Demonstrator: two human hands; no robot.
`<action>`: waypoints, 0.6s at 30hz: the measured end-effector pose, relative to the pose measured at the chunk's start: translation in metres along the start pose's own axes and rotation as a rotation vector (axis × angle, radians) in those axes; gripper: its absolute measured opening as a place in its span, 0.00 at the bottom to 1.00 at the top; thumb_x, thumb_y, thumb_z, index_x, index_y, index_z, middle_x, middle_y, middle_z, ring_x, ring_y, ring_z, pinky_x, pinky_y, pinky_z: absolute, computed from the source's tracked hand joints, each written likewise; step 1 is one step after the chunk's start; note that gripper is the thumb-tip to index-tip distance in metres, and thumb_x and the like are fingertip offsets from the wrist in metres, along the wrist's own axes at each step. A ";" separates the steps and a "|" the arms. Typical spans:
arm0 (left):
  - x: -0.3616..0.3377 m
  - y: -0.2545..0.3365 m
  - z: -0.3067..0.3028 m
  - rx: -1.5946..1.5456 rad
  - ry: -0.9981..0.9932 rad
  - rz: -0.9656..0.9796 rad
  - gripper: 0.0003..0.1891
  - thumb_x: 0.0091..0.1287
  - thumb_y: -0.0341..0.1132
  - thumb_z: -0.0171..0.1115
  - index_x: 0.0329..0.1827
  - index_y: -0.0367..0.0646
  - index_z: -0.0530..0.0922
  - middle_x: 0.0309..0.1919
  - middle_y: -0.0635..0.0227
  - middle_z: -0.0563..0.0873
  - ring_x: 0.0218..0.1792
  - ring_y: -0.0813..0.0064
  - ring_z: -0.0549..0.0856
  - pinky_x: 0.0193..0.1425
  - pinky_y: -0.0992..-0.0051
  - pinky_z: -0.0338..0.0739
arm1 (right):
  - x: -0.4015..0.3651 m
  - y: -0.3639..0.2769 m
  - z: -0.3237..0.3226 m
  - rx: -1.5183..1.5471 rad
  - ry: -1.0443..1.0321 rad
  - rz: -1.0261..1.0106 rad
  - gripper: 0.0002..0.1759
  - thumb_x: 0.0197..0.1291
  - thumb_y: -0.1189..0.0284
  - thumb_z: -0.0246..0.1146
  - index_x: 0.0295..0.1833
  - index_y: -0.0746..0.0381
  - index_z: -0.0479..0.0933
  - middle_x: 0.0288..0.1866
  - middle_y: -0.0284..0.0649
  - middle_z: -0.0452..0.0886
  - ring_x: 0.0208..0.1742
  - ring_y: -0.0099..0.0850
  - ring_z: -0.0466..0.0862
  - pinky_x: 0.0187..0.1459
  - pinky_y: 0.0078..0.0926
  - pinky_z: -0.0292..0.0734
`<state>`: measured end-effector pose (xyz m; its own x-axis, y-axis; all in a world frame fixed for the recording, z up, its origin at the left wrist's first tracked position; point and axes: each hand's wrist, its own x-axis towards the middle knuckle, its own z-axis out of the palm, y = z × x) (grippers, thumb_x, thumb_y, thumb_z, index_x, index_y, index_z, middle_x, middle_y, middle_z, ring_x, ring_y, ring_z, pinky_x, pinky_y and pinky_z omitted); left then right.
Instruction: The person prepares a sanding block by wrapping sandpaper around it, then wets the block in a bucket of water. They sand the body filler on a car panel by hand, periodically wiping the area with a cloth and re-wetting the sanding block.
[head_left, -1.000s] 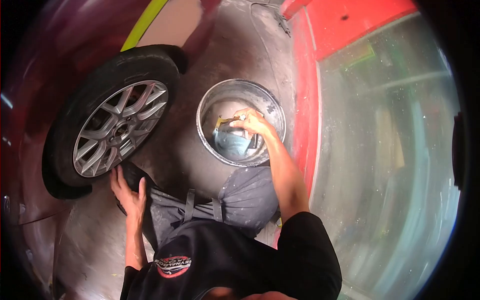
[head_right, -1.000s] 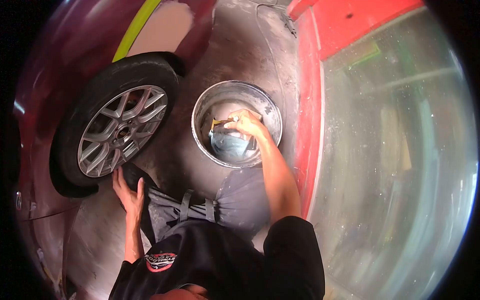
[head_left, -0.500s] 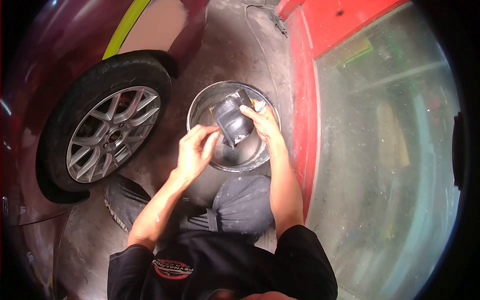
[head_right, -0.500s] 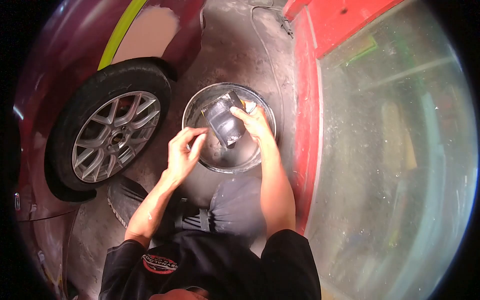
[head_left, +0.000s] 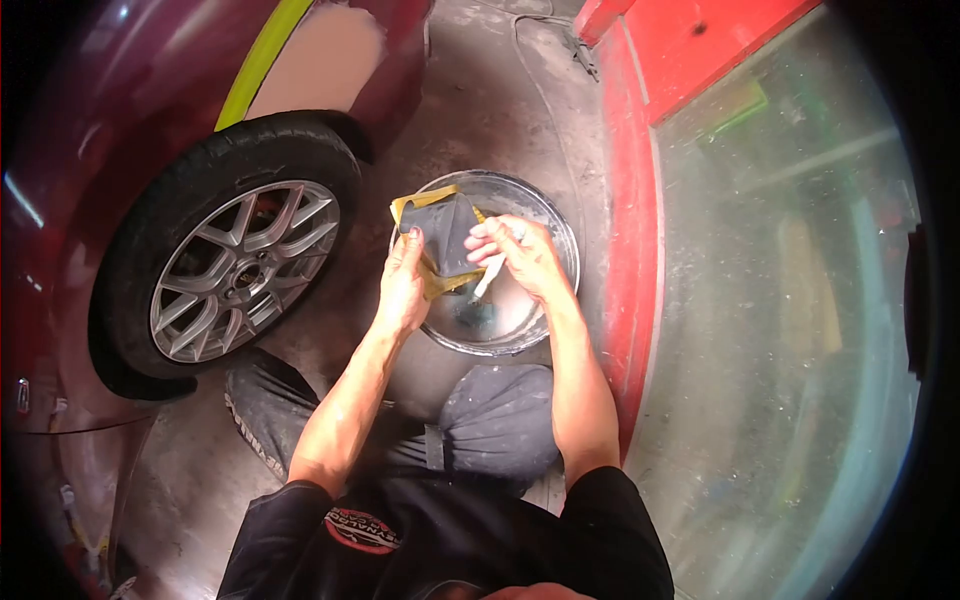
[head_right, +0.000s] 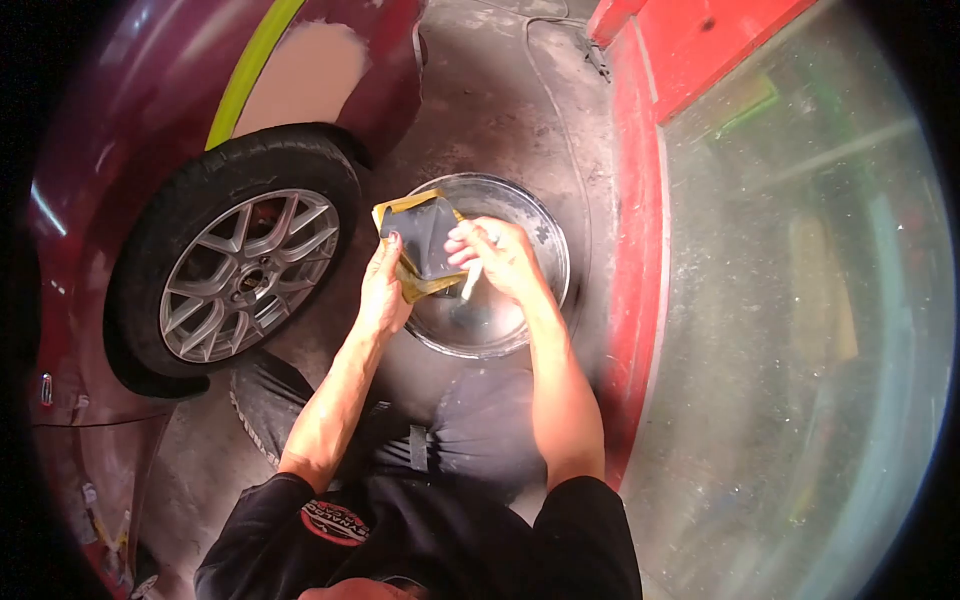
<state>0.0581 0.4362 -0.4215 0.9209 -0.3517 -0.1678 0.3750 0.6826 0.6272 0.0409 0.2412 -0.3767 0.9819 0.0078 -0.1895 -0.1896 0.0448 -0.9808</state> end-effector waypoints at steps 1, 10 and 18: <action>0.001 0.002 -0.005 0.020 0.017 0.004 0.21 0.84 0.48 0.55 0.72 0.46 0.76 0.66 0.68 0.83 0.66 0.69 0.83 0.72 0.59 0.79 | 0.001 0.003 -0.009 -0.048 0.035 0.012 0.22 0.78 0.57 0.64 0.53 0.68 0.86 0.42 0.41 0.89 0.45 0.29 0.90 0.48 0.27 0.86; 0.000 0.021 -0.015 0.106 -0.109 -0.132 0.23 0.80 0.45 0.63 0.72 0.44 0.76 0.63 0.71 0.85 0.63 0.75 0.84 0.69 0.64 0.80 | 0.009 0.006 0.005 -0.740 0.314 -0.597 0.37 0.65 0.67 0.74 0.77 0.65 0.71 0.61 0.56 0.78 0.58 0.52 0.83 0.59 0.42 0.81; -0.012 0.022 -0.007 0.295 -0.184 -0.203 0.25 0.76 0.42 0.70 0.71 0.43 0.76 0.57 0.73 0.86 0.55 0.82 0.84 0.61 0.72 0.82 | 0.017 0.003 0.033 -0.686 0.274 -0.729 0.18 0.62 0.80 0.71 0.58 0.67 0.82 0.54 0.51 0.80 0.45 0.47 0.87 0.47 0.38 0.84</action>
<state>0.0556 0.4601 -0.4109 0.7870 -0.5876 -0.1880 0.4756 0.3838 0.7915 0.0570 0.2745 -0.3815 0.8407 -0.0244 0.5409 0.4063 -0.6319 -0.6600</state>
